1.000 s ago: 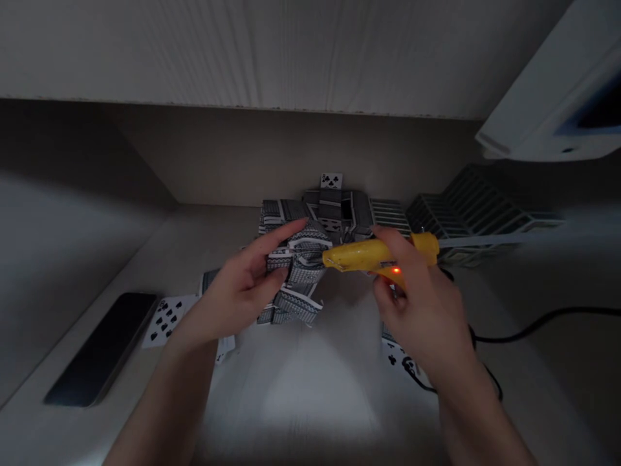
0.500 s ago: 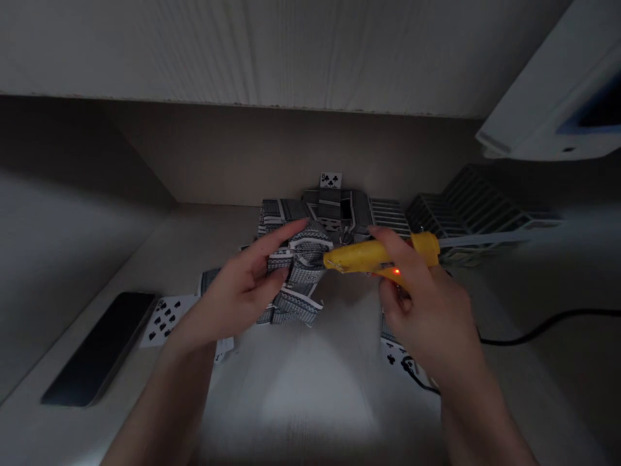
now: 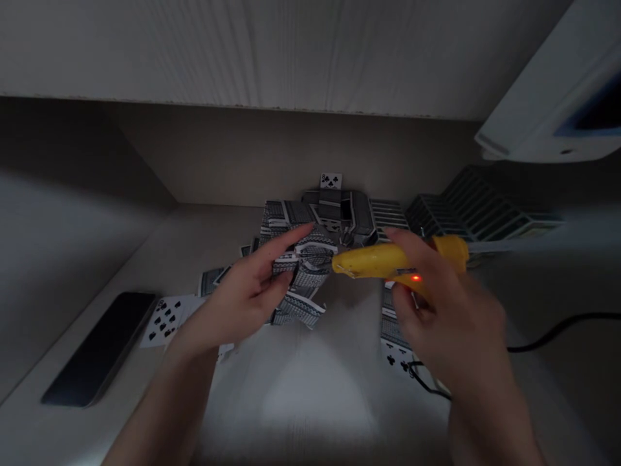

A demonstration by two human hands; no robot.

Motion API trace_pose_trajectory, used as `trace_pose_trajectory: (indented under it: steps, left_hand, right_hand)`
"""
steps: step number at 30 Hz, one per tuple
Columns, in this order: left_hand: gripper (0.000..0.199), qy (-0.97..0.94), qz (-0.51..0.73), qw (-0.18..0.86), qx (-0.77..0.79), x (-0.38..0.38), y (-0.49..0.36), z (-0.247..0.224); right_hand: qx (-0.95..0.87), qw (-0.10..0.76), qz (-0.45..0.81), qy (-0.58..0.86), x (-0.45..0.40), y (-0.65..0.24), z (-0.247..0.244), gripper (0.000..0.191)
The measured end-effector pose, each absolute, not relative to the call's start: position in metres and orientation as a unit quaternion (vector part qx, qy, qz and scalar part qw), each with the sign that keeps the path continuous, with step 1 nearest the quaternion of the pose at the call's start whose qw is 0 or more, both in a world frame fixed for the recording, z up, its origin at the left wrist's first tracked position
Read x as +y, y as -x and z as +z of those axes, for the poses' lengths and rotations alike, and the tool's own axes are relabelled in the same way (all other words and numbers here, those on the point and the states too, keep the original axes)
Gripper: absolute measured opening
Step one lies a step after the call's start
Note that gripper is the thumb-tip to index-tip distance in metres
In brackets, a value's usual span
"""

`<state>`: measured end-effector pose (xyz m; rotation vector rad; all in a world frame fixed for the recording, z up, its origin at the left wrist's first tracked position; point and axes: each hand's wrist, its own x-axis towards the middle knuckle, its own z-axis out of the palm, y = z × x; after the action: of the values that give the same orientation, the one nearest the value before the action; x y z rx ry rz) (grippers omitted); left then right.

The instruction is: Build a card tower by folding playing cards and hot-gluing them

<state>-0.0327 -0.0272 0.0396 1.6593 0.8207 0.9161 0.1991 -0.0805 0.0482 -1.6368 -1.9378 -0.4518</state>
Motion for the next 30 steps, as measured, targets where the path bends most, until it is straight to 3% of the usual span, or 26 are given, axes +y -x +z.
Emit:
trace_pose_trajectory:
  steps: [30]
  left_hand:
    - [0.052,-0.716,0.352,0.494,0.346,-0.0267,0.0347,0.0376]
  right_hand:
    - [-0.726,0.244,-0.146,0.626,-0.0743,-0.2004,0.0465,0.048]
